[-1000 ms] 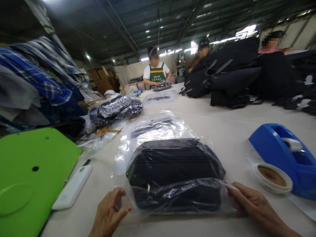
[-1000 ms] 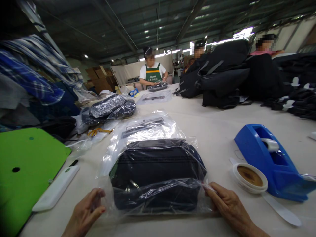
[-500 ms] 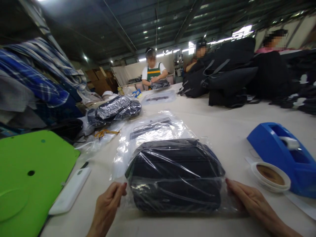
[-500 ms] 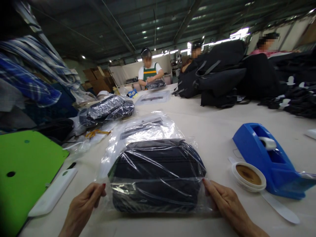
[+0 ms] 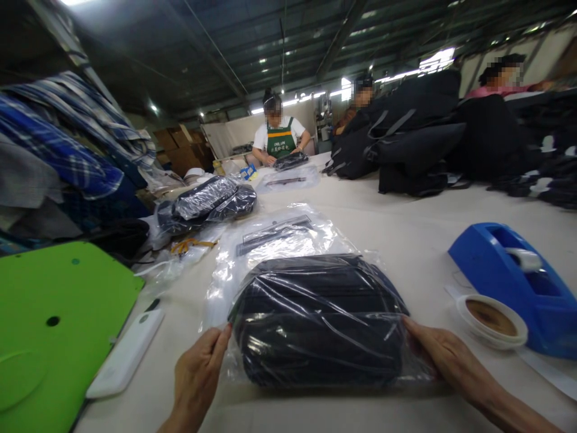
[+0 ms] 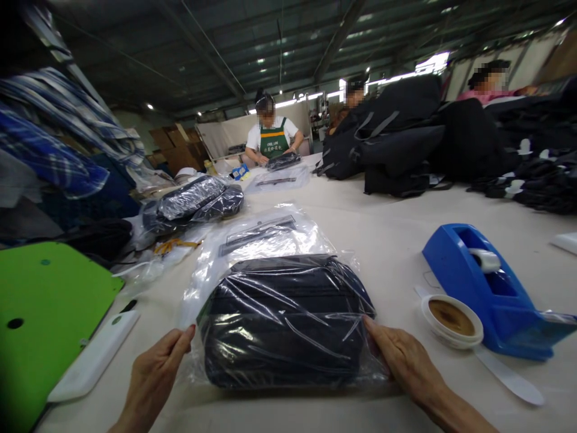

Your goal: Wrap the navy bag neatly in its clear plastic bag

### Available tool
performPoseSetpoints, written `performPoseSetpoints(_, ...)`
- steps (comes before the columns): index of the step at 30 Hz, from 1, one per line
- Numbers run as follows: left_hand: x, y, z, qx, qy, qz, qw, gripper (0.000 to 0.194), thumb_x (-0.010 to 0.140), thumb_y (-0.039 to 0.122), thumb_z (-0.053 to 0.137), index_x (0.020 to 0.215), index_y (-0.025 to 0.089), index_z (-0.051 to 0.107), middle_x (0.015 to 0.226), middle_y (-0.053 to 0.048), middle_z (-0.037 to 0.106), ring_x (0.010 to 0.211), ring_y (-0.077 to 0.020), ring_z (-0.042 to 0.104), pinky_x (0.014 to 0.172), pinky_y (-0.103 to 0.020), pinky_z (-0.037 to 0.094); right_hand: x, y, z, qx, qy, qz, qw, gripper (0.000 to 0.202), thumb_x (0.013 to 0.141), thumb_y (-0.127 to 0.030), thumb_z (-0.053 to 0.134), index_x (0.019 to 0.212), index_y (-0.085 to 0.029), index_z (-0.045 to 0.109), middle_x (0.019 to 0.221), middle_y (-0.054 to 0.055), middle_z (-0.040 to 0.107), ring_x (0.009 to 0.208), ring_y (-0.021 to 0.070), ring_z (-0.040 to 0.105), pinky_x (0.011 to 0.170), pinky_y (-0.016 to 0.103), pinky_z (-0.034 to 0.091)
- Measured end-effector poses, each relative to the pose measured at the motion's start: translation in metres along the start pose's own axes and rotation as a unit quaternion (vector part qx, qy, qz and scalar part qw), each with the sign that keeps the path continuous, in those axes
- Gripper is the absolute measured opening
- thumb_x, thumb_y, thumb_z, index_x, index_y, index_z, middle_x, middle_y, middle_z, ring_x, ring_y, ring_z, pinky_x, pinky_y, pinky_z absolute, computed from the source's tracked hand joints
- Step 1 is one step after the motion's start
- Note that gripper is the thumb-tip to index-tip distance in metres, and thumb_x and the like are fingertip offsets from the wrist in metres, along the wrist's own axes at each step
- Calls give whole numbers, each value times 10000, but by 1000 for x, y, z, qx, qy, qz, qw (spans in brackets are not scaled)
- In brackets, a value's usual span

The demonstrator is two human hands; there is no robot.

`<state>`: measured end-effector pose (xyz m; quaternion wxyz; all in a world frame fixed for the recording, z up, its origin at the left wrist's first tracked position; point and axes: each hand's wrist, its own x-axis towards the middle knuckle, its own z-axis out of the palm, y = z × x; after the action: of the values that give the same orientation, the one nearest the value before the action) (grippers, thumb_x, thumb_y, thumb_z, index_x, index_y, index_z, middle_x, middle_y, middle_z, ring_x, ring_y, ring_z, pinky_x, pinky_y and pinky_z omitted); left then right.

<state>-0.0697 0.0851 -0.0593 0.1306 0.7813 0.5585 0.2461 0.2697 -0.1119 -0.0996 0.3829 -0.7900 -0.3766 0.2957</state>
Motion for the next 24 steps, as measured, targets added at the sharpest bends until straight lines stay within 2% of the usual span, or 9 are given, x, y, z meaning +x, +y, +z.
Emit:
performPoseSetpoints(3, 1, 0, 2, 133, 38, 102, 985, 403, 901, 456, 356, 614, 222, 514, 619, 16, 554, 596, -159, 548, 555, -253, 356, 4, 3, 0, -23, 2, -19, 1000, 561, 807, -692, 267, 498, -238, 378, 494, 29, 520, 479, 188, 492, 443, 277, 365)
performPoseSetpoints(7, 4, 8, 3, 276, 101, 244, 924, 349, 929, 339, 382, 630, 216, 513, 659, -23, 591, 646, -210, 562, 625, -320, 344, 8, 0, -3, -46, 6, -56, 997, 562, 811, -677, 290, 563, -235, 532, 611, 49, 647, 612, 231, 610, 552, 276, 470)
performPoseSetpoints(12, 6, 20, 1, 283, 192, 344, 874, 156, 907, 225, 440, 936, 153, 576, 908, -103, 660, 824, -249, 605, 733, -375, 363, 10, -1, -5, -56, -3, -70, 996, 613, 808, -692, 252, 559, -230, 570, 595, 60, 647, 632, 238, 633, 606, 285, 506)
performPoseSetpoints(17, 14, 25, 3, 242, 168, 442, 848, 255, 874, 35, 374, 1026, 124, 558, 887, -92, 664, 826, -214, 599, 738, -334, 395, 12, 8, -4, -77, 1, -91, 993, 582, 825, -656, 276, 661, -227, 634, 622, 56, 655, 606, 231, 625, 597, 299, 503)
performPoseSetpoints(20, 20, 26, 3, 187, 133, 461, 858, 292, 866, 21, 341, 990, 140, 576, 828, -55, 669, 761, -178, 597, 709, -296, 412, 12, 10, -3, -87, 22, -124, 988, 580, 782, -694, 310, 716, -229, 651, 670, 66, 673, 648, 243, 630, 631, 314, 500)
performPoseSetpoints(22, 19, 29, 1, 162, 96, 426, 885, 288, 877, 61, 340, 988, 162, 585, 842, -40, 670, 764, -169, 604, 706, -297, 415, 11, 5, -3, -93, 16, -117, 989, 624, 770, -724, 263, 658, -232, 630, 652, 66, 664, 641, 242, 629, 632, 315, 494)
performPoseSetpoints(24, 15, 33, 0, 156, 57, 382, 909, 235, 909, 188, 375, 1016, 174, 584, 897, -50, 666, 808, -186, 609, 714, -321, 417, 9, -1, -3, -97, -2, -83, 992, 666, 787, -722, 190, 555, -230, 576, 584, 61, 629, 590, 230, 616, 598, 304, 485)
